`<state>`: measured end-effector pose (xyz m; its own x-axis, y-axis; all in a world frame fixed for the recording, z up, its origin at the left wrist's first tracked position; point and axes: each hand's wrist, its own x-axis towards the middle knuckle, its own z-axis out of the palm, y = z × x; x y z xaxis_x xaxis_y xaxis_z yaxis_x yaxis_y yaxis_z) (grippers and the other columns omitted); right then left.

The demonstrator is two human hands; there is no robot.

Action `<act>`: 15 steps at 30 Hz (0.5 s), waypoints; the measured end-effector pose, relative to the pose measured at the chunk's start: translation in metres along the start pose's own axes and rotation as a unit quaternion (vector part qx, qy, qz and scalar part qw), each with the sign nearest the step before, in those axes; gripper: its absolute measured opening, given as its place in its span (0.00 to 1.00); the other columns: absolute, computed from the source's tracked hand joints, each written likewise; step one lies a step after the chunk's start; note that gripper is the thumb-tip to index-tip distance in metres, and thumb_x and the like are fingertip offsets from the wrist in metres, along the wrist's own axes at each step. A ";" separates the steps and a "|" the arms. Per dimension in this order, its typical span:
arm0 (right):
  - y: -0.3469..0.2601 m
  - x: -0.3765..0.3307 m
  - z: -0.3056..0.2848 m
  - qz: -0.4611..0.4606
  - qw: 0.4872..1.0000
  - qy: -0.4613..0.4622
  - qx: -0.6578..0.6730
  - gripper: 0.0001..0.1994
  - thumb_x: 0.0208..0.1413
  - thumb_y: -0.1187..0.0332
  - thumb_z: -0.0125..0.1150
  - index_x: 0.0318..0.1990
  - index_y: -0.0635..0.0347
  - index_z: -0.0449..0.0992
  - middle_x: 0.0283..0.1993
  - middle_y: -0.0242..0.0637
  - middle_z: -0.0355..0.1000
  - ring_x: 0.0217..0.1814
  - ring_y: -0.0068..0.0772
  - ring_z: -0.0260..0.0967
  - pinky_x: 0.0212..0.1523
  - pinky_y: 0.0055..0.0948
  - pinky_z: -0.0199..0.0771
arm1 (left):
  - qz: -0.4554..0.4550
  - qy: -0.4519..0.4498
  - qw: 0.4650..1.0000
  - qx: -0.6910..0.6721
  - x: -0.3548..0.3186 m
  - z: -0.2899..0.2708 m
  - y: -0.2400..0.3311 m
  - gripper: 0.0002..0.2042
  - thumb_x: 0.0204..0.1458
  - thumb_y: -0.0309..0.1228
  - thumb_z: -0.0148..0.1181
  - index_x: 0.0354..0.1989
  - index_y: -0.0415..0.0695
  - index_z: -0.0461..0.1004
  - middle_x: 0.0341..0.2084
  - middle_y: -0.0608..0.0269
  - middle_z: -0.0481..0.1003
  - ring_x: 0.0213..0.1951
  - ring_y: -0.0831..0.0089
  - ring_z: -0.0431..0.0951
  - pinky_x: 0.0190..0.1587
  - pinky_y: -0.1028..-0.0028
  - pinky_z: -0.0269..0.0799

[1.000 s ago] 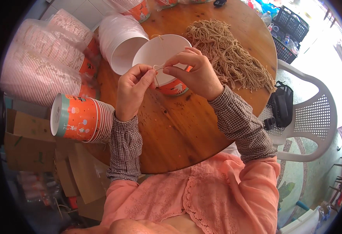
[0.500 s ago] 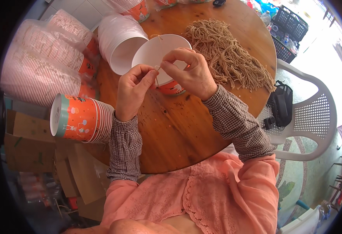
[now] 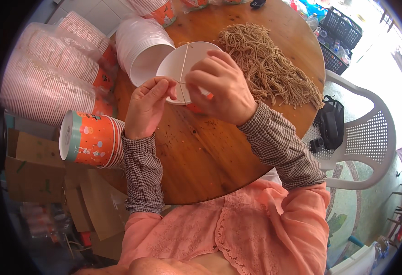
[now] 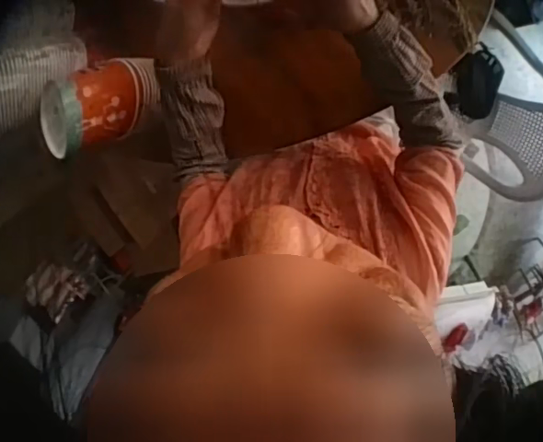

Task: Threading and tying strings into plastic buckets to create handles.

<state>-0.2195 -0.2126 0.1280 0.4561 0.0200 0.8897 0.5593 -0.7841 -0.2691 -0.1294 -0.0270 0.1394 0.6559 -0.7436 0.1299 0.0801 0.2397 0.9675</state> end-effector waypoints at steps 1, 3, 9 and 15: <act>-0.002 0.001 0.000 -0.030 0.999 -0.017 0.000 0.07 0.41 0.76 0.63 0.30 0.57 0.73 0.31 0.33 0.68 0.36 0.39 0.68 0.54 0.39 0.68 | 0.020 0.016 0.999 -0.040 0.000 0.004 0.000 0.09 0.59 0.28 0.56 0.40 0.35 0.77 0.34 0.66 0.77 0.34 0.82 0.74 0.41 0.80 0.71; -0.008 0.005 -0.001 -0.061 0.997 -0.043 0.019 0.07 0.42 0.74 0.65 0.30 0.55 0.74 0.34 0.32 0.66 0.39 0.36 0.68 0.53 0.39 0.68 | 0.006 0.022 1.000 -0.007 -0.001 0.016 0.005 0.09 0.59 0.28 0.56 0.41 0.35 0.77 0.34 0.66 0.77 0.33 0.82 0.74 0.40 0.81 0.71; -0.001 0.006 -0.001 0.114 0.982 -0.068 0.133 0.06 0.51 0.74 0.62 0.38 0.62 0.77 0.34 0.36 0.70 0.37 0.31 0.70 0.46 0.32 0.71 | 0.032 0.015 0.986 0.163 -0.007 0.023 0.000 0.09 0.59 0.28 0.56 0.42 0.35 0.77 0.32 0.68 0.77 0.31 0.84 0.73 0.37 0.84 0.70; -0.002 0.000 -0.002 0.244 0.926 -0.096 0.272 0.06 0.56 0.72 0.60 0.39 0.62 0.79 0.35 0.38 0.76 0.38 0.29 0.74 0.40 0.27 0.73 | 0.080 0.032 0.989 0.118 -0.003 0.020 -0.004 0.10 0.59 0.29 0.56 0.42 0.35 0.77 0.29 0.67 0.77 0.29 0.84 0.72 0.34 0.83 0.70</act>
<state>-0.2220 -0.2125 0.1290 0.8313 -0.1037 0.5460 0.4968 -0.3018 -0.8137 -0.1469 -0.0387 0.1392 0.6925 -0.6654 0.2788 -0.2017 0.1924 0.9604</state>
